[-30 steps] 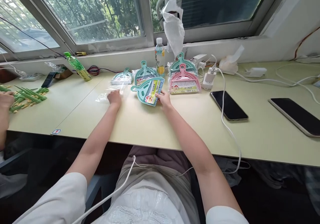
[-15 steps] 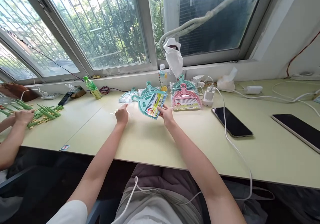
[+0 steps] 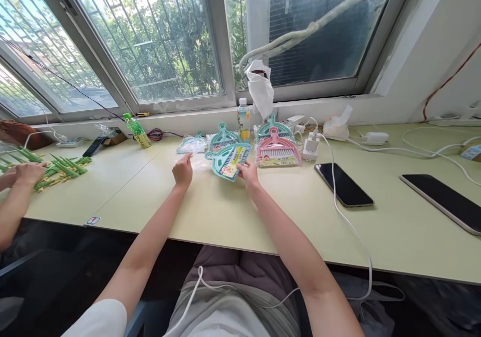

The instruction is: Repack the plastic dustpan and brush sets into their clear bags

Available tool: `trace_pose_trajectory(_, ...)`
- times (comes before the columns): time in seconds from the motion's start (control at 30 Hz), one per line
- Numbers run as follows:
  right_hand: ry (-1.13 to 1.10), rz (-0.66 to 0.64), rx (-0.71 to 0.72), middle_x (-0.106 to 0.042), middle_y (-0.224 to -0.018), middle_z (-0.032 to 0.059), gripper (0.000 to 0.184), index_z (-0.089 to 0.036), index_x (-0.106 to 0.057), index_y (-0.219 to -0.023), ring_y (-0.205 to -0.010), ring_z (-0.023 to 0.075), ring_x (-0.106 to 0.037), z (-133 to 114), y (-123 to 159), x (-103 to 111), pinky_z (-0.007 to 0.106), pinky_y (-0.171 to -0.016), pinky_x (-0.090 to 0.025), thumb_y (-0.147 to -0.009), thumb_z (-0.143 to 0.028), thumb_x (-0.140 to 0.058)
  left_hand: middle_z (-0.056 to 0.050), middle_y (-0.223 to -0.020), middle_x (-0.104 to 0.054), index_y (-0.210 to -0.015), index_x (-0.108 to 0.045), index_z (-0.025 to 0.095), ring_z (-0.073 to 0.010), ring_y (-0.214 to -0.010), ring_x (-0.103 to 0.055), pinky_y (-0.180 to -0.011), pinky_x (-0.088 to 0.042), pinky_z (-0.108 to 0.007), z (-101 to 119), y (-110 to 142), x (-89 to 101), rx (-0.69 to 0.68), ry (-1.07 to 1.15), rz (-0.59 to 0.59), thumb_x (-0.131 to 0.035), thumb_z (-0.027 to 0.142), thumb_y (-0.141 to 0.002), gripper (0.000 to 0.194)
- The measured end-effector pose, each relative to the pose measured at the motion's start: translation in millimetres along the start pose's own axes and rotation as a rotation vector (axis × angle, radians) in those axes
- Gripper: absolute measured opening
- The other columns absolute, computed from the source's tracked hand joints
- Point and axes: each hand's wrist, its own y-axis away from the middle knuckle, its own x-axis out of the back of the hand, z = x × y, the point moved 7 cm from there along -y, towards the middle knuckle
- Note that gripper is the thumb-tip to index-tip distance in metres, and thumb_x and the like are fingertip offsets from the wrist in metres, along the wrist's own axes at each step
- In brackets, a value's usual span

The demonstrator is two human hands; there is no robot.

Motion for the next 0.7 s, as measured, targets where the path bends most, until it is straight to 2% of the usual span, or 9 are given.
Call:
trace_pose_trajectory(0.13, 0.002, -0.095, 0.005, -0.077, -0.083, 0.0047, 0.022, -0.017, -0.066, -0.099, -0.076, 0.0192, -0.075, -0.1, 3.1, -12.3, 0.035, -0.079, -0.063, -0.080, -0.007, -0.065, -0.013, -0.125, -0.068, -0.130, -0.064, 0.023, -0.0282, -0.119, -0.061, -0.097, -0.046, -0.035, 10.1, 4.2, -0.3, -0.065, 0.038, 0.006, -0.034, 0.032, -0.101, 0.043)
trace_pose_trajectory(0.27, -0.018, -0.134, 0.019, -0.077, -0.083, 0.0048, 0.022, -0.017, -0.066, -0.102, -0.075, 0.0186, -0.075, 1.3, 6.9, -21.1, 0.033, -0.076, -0.063, -0.081, -0.008, -0.065, -0.009, -0.126, -0.068, -0.122, -0.068, 0.026, -0.0244, -0.124, -0.058, -0.105, -0.044, -0.035, 31.1, 10.2, -2.6, -0.215, 0.116, -0.041, -0.036, 0.035, -0.100, 0.039)
trace_pose_trajectory(0.37, -0.049, -0.091, 0.033, -0.077, -0.087, 0.0049, 0.023, -0.018, -0.065, -0.102, -0.078, 0.0189, -0.075, 2.3, 7.1, -18.6, 0.034, -0.079, -0.063, -0.080, -0.010, -0.066, -0.007, -0.140, -0.059, -0.124, -0.065, 0.028, -0.0233, -0.141, -0.043, -0.124, -0.025, -0.043, 50.5, 17.1, 1.8, -0.277, 0.136, -0.034, -0.042, 0.036, -0.099, 0.035)
trace_pose_trajectory(0.4, -0.065, -0.075, 0.040, -0.077, -0.090, 0.0049, 0.023, -0.018, -0.065, -0.102, -0.079, 0.0189, -0.075, 2.1, 6.7, -16.9, 0.034, -0.080, -0.063, -0.080, -0.011, -0.066, -0.007, -0.148, -0.051, -0.131, -0.059, 0.028, -0.0240, -0.147, -0.035, -0.126, -0.016, -0.048, 52.3, 17.8, 6.6, -0.236, 0.128, 0.011, -0.045, 0.038, -0.098, 0.037)
trace_pose_trajectory(0.47, -0.108, -0.044, 0.054, -0.077, -0.093, 0.0047, 0.021, -0.019, -0.065, -0.101, -0.081, 0.0184, -0.075, 1.0, 5.4, -13.4, 0.034, -0.081, -0.062, -0.081, -0.012, -0.065, -0.010, -0.161, -0.030, -0.148, -0.038, 0.028, -0.0264, -0.154, -0.018, -0.126, -0.005, -0.057, 45.4, 17.0, 20.3, -0.070, 0.109, 0.156, -0.050, 0.042, -0.095, 0.056)
trace_pose_trajectory(0.53, -0.147, -0.025, 0.054, -0.077, -0.093, 0.0047, 0.019, -0.019, -0.064, -0.100, -0.081, 0.0180, -0.075, -0.2, 4.2, -11.1, 0.033, -0.082, -0.062, -0.082, -0.012, -0.064, -0.014, -0.166, -0.014, -0.155, -0.016, 0.027, -0.0280, -0.156, -0.007, -0.123, -0.006, -0.063, 26.4, 14.8, 33.7, 0.137, 0.113, 0.317, -0.050, 0.046, -0.094, 0.071)
trace_pose_trajectory(0.6, -0.162, -0.025, 0.046, -0.077, -0.093, 0.0048, 0.019, -0.019, -0.063, -0.099, -0.082, 0.0181, -0.075, -1.2, 3.4, -10.8, 0.033, -0.083, -0.063, -0.082, -0.012, -0.064, -0.016, -0.165, -0.013, -0.153, -0.013, 0.027, -0.0288, -0.156, -0.005, -0.122, -0.011, -0.064, -2.1, 10.6, 38.2, 0.351, 0.161, 0.410, -0.048, 0.050, -0.094, 0.073)
trace_pose_trajectory(0.63, -0.156, -0.029, 0.043, -0.077, -0.093, 0.0048, 0.019, -0.019, -0.063, -0.099, -0.082, 0.0184, -0.075, -1.6, 3.2, -11.1, 0.034, -0.082, -0.063, -0.081, -0.012, -0.065, -0.017, -0.164, -0.018, -0.152, -0.016, 0.027, -0.0287, -0.155, -0.010, -0.121, -0.016, -0.063, -18.4, 7.3, 34.1, 0.456, 0.225, 0.399, -0.047, 0.051, -0.094, 0.070)
trace_pose_trajectory(0.7, -0.121, -0.041, 0.040, -0.077, -0.093, 0.0048, 0.021, -0.020, -0.064, -0.098, -0.083, 0.0189, -0.075, -2.5, 2.9, -11.6, 0.034, -0.082, -0.063, -0.079, -0.012, -0.067, -0.017, -0.156, -0.035, -0.147, -0.026, 0.025, -0.0268, -0.148, -0.033, -0.119, -0.032, -0.053, -46.7, -1.4, 11.7, 0.609, 0.457, 0.232, -0.050, 0.050, -0.093, 0.064)
